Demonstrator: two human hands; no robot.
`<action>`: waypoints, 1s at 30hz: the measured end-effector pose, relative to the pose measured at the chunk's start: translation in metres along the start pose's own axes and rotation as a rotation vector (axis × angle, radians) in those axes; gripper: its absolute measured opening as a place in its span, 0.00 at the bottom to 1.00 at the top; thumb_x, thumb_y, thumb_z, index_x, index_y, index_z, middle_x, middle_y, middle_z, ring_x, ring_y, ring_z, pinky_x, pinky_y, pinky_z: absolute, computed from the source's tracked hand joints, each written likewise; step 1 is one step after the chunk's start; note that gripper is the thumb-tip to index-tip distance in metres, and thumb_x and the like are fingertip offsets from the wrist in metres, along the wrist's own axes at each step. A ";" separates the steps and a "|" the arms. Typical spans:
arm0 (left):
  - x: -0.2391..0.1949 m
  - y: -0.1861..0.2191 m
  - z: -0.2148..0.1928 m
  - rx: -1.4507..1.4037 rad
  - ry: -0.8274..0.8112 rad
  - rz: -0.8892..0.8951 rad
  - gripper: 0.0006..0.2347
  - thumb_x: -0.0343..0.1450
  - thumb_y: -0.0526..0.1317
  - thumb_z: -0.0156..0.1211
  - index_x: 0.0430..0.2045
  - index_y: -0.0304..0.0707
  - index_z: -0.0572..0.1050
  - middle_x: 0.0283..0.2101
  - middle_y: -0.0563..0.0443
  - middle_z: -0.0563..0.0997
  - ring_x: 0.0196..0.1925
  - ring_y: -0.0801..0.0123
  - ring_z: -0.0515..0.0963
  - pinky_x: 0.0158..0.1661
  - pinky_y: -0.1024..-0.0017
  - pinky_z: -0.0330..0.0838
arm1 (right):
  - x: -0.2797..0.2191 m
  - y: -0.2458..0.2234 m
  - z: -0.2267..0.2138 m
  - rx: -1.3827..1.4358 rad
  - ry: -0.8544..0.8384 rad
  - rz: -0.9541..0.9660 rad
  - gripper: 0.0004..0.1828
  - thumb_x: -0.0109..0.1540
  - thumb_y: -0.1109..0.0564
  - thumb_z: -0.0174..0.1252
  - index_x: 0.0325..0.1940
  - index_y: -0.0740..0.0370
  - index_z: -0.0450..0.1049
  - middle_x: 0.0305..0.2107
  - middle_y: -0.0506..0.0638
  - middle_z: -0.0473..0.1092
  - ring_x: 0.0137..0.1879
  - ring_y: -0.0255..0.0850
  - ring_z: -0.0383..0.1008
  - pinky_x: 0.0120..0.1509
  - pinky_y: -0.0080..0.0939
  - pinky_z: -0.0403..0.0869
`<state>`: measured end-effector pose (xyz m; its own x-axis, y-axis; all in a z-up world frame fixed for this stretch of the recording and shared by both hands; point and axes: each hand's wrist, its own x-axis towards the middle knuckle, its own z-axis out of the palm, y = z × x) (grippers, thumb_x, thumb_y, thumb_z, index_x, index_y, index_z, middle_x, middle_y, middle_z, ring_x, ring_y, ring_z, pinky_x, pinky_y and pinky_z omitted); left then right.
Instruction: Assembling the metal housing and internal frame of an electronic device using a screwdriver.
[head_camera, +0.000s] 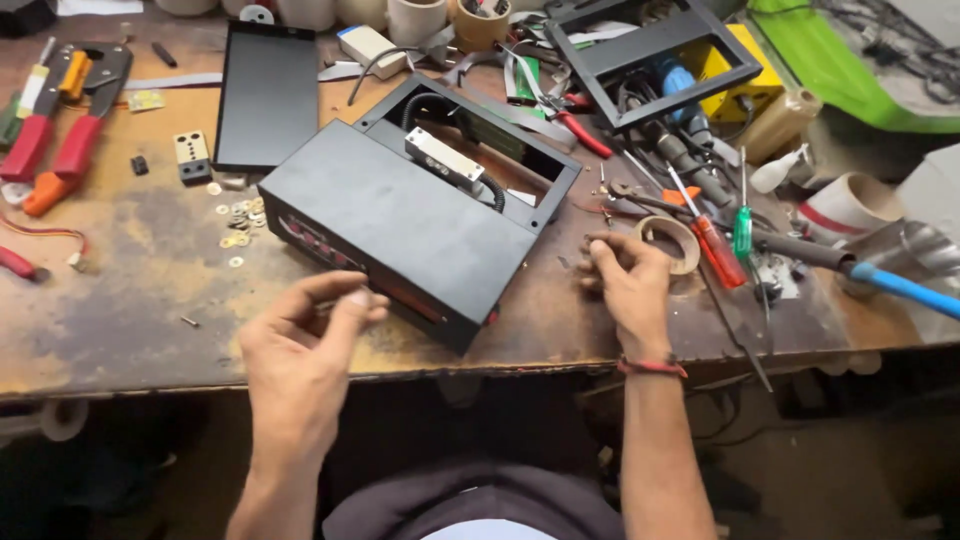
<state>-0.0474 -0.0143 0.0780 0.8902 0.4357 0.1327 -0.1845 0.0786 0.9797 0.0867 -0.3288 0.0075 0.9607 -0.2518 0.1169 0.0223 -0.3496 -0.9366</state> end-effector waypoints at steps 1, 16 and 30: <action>-0.004 0.002 0.003 -0.009 0.004 -0.002 0.07 0.73 0.29 0.59 0.43 0.25 0.79 0.37 0.43 0.85 0.37 0.69 0.86 0.42 0.76 0.81 | -0.002 0.000 -0.003 -0.009 -0.002 -0.005 0.11 0.66 0.56 0.59 0.48 0.62 0.81 0.34 0.55 0.78 0.36 0.44 0.78 0.40 0.44 0.75; -0.026 -0.019 0.045 -0.122 -0.225 -0.175 0.08 0.69 0.27 0.59 0.41 0.23 0.79 0.38 0.42 0.86 0.42 0.67 0.88 0.44 0.71 0.85 | -0.041 -0.013 -0.018 0.784 -0.338 0.181 0.14 0.66 0.61 0.59 0.55 0.70 0.77 0.39 0.51 0.77 0.40 0.35 0.77 0.48 0.38 0.79; -0.037 -0.006 0.082 -0.063 -0.237 -0.146 0.09 0.65 0.30 0.65 0.38 0.26 0.81 0.36 0.46 0.88 0.39 0.72 0.89 0.40 0.77 0.83 | -0.130 -0.072 -0.004 0.569 -0.356 -0.018 0.11 0.61 0.66 0.64 0.48 0.73 0.79 0.34 0.56 0.79 0.36 0.36 0.79 0.45 0.37 0.79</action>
<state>-0.0454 -0.1040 0.0795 0.9804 0.1948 0.0292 -0.0658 0.1843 0.9807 -0.0411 -0.2747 0.0608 0.9894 0.0964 0.1090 0.0876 0.2037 -0.9751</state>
